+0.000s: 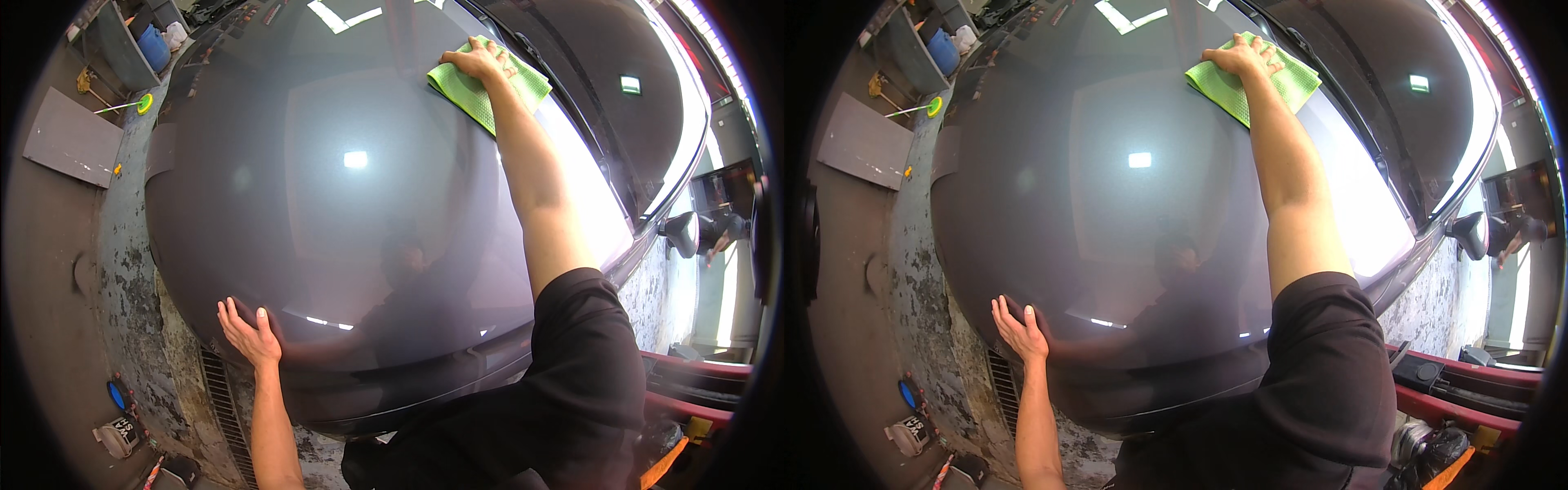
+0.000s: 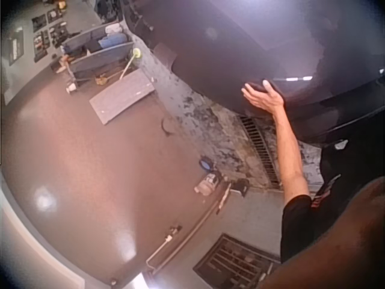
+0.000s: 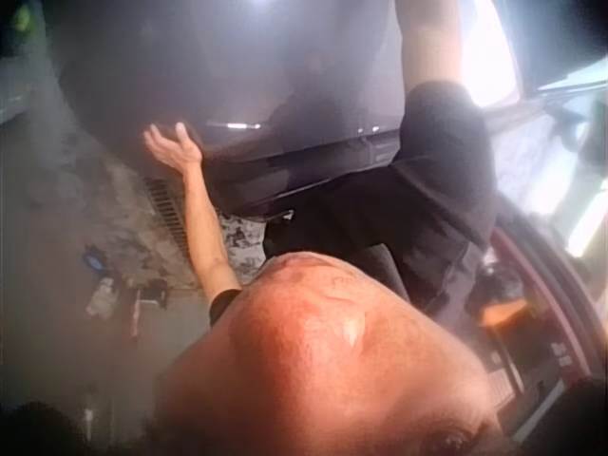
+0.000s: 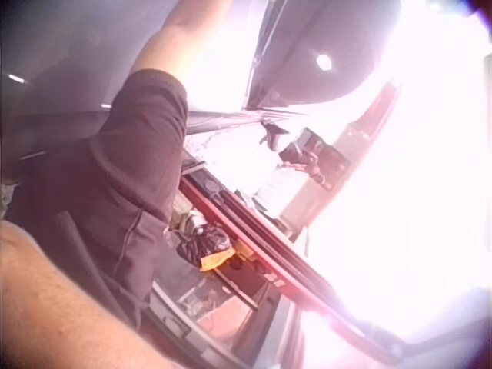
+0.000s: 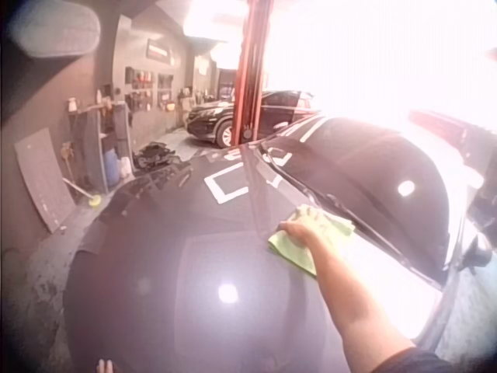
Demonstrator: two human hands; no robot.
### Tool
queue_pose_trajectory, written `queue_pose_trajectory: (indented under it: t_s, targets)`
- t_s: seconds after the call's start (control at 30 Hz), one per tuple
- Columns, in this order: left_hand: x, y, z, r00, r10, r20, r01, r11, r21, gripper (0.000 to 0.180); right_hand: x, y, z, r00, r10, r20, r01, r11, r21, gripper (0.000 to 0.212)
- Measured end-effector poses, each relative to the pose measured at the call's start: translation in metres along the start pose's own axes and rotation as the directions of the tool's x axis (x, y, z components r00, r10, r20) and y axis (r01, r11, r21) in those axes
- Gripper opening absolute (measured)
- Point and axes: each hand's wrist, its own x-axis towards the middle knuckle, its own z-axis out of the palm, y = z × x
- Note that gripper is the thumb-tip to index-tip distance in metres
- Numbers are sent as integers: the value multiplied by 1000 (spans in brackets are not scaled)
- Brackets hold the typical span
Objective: The person wipes the hood of a dark gray car using a green microfiber cloth. They move methodically across the hood surface, folding the cloth occasionally and continuing to wipe different sections of the hood.
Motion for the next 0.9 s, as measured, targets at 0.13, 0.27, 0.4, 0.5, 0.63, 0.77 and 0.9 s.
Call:
queue_pose_trajectory:
  t_s: [0.13, 0.27, 0.4, 0.5, 0.63, 0.77, 0.9]
  targets:
    - [1, 0, 0, 1000, 3, 0, -3, 1000, -15, 78, 4, -2, 3, 1000, 22, -18, -22, 1000, -20, 110]
    - [1, 1, 0, 1000, -2, -3, 2, 1000, 18, 76, 6, 5, -1, 1000, -29, 5, 29, 999, -17, 101]
    - [1, 1, -1, 1000, 1, -12, 0, 1000, 17, 77, 5, 32, -9, 988, -157, -5, 157, 988, 9, 82]
    - [1, -1, 0, 1000, -11, -14, 11, 1000, 23, 76, 5, 38, 1, 979, -189, -83, 173, 970, -170, 72]
    - [0, 0, 1, 1000, -15, -7, 16, 1000, 21, 77, -18, -18, 33, 974, -160, -158, 133, 976, -171, 66]
    - [0, 2, 0, 999, -31, 10, 31, 1000, 3, 77, -118, -131, 73, 809, -579, -101, 542, 801, -255, 69]
    - [0, 0, -1, 998, -59, 27, 59, 998, 0, 77, -229, -177, 89, 492, -843, 218, 866, 498, -29, 68]
